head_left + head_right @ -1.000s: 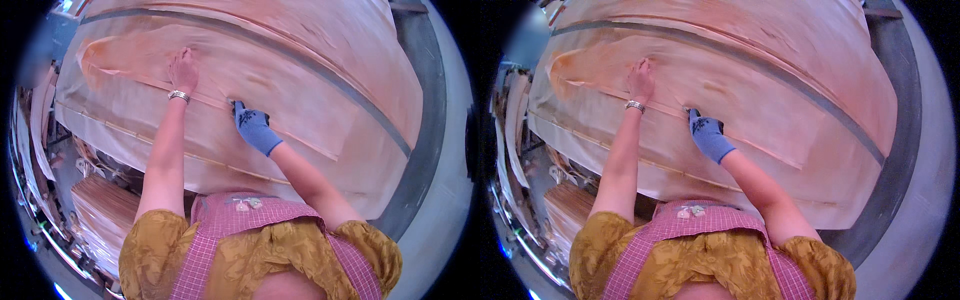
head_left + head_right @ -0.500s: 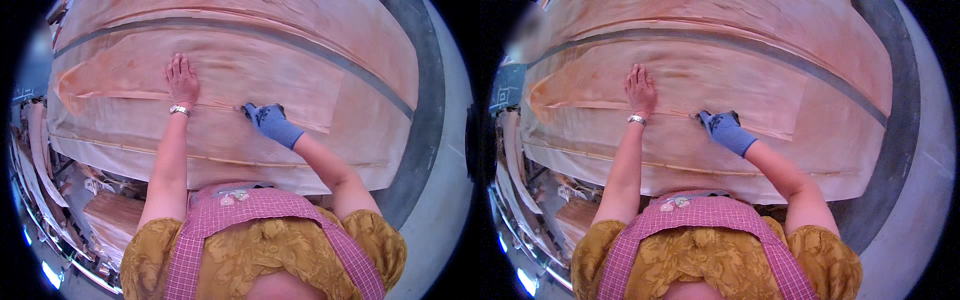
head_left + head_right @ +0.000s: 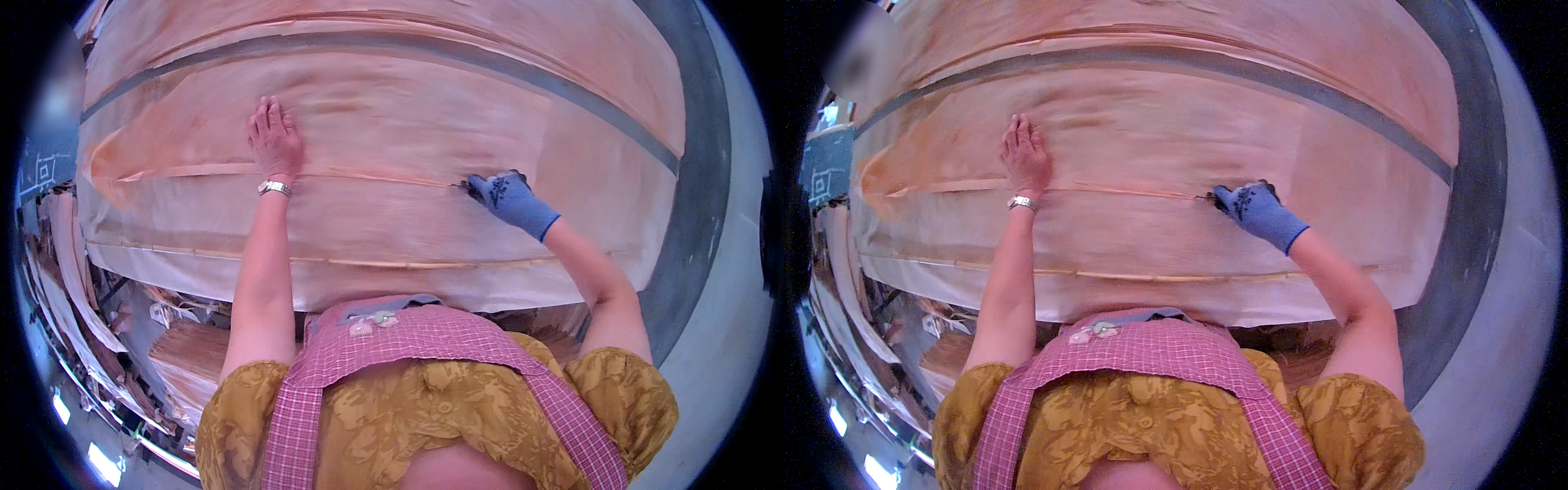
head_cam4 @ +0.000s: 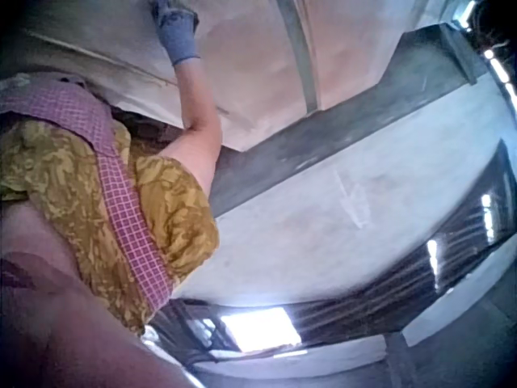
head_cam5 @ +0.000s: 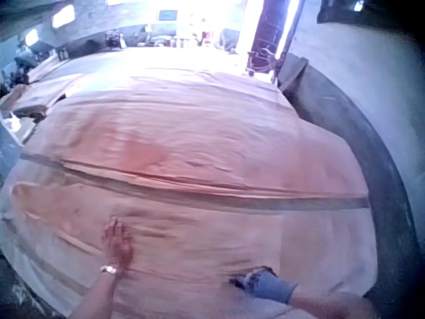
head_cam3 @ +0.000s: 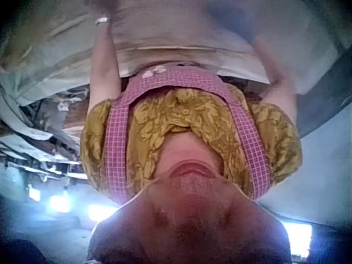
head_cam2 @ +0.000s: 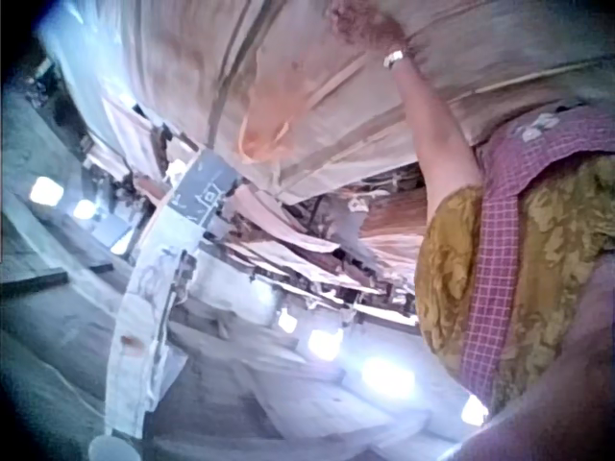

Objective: The person tapes together thin veneer sheets using small strips of white tape and a hand-held tool to press the seams, then moves and stacks large sheets of veneer onto nearby piles in a workshop environment.

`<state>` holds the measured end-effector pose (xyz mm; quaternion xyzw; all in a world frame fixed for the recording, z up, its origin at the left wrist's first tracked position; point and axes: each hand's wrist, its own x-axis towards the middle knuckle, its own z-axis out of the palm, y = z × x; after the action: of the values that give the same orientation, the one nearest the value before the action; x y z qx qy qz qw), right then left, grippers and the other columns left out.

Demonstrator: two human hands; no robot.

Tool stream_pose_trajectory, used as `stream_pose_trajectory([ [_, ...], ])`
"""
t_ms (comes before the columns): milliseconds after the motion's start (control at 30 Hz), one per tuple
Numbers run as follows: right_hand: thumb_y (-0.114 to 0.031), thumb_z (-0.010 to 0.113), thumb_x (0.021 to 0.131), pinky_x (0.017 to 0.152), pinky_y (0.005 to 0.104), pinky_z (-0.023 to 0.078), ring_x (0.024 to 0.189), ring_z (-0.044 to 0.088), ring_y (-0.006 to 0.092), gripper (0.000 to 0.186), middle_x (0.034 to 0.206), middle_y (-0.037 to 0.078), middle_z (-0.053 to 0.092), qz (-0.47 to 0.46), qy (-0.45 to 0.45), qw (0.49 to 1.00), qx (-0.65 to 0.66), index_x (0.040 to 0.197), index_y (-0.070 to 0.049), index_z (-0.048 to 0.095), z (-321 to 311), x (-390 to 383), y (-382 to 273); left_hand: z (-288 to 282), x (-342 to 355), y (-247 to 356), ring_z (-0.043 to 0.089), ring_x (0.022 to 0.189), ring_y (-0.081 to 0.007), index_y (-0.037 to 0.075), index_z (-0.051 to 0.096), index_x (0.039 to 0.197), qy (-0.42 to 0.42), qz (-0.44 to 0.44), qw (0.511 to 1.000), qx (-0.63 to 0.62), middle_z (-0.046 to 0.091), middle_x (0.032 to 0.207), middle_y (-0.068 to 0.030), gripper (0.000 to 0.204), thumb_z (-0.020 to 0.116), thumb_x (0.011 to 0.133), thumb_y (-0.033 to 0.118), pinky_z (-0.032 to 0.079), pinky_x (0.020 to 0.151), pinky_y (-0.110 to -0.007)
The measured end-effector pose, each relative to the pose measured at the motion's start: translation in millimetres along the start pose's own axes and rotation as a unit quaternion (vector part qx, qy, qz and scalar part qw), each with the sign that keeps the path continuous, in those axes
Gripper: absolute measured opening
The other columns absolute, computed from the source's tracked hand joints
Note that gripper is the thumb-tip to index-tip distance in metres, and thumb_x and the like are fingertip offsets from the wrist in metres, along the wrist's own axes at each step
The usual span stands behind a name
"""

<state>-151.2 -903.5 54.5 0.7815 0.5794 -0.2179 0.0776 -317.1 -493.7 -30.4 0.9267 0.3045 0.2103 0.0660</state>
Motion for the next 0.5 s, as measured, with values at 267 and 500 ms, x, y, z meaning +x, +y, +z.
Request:
stream_pose_trajectory([
  [267,-0.033,0.05,0.095,0.064,0.0443,0.047,0.065,0.065,0.0287,0.02,0.072,0.009,0.066,0.035,-0.05,0.996,-0.061,0.098,-0.018,0.062,19,-77,90,-1,0,0,0.041,0.13,-0.0286,0.011,0.051,0.133,-0.005,-0.001,0.999,0.037,0.045,0.142,-0.0087,0.041,0.048,0.094,0.025,0.031,0.108,-0.046],
  [500,-0.032,0.054,0.092,0.075,0.0424,0.045,0.079,0.062,0.0265,0.016,0.079,0.007,0.064,0.074,-0.058,0.988,-0.123,0.094,-0.018,0.063,43,-119,141,3,-3,-8,0.04,0.132,-0.0284,0.012,0.051,0.133,0.005,0.006,0.997,0.074,0.046,0.142,-0.0079,0.041,0.048,0.095,0.027,0.029,0.11,-0.049],
])
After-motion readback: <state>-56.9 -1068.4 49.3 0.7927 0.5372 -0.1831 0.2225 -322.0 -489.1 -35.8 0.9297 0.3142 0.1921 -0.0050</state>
